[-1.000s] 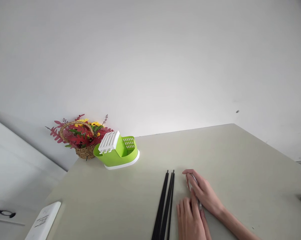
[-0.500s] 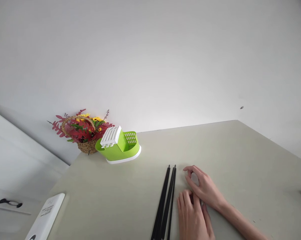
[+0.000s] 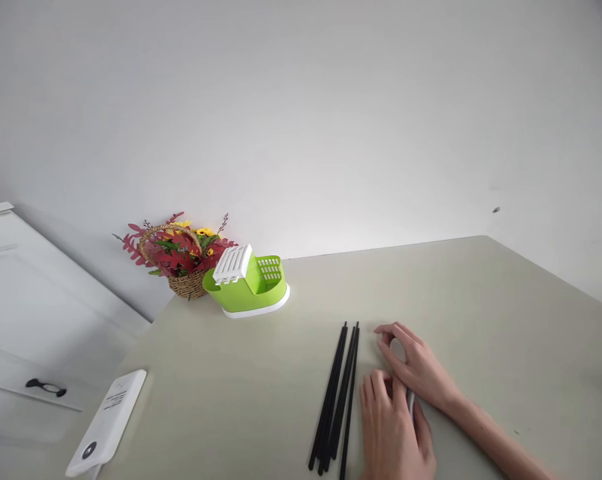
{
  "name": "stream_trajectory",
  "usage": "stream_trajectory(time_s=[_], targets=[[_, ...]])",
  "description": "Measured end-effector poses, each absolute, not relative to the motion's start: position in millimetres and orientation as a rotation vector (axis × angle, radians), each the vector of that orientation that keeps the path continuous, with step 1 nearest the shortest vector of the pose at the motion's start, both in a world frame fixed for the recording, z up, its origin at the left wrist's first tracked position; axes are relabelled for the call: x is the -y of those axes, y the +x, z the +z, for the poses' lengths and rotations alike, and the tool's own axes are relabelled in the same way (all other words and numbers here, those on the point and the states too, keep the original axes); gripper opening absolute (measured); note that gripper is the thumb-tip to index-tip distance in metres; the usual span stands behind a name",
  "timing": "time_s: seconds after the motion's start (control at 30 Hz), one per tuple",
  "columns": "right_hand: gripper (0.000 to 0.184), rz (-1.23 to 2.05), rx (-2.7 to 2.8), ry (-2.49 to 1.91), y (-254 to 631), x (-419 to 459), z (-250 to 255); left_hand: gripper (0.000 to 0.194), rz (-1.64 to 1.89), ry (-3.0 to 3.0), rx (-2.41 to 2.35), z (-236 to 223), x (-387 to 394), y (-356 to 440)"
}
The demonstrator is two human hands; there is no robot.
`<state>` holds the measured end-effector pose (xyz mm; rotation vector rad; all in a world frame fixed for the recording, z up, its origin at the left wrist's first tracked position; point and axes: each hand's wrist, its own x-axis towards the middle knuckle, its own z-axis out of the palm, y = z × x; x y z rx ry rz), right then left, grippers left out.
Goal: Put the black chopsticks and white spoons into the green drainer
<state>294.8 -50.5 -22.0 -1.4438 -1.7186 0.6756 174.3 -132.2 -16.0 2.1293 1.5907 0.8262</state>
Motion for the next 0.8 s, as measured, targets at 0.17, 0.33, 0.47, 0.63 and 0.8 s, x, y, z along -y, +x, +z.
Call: stream_trajectory(time_s=[0.17,0.33,0.47,0.63,0.8], targets=[[0.025,0.669,1.715,-1.406,297,47,-29,0.045,0.908,2.184,-1.636,-22,147,173],[0.027,0.676,1.704,-1.399,301,44,-34,0.045,1.182,2.511,-1.421,23,134,125],[0.030,0.707,1.631,-1.413,303,43,-32,0.032,1.497,2.639,-1.560,92,71,48],[0.034,0.817,1.549,-1.401,306,42,-33,0.022,1.615,2.654,-1.906,146,-11,-33],[0.038,0.891,1.428,-1.322,309,41,-34,0.030,1.610,2.676,-1.887,146,-55,-76]])
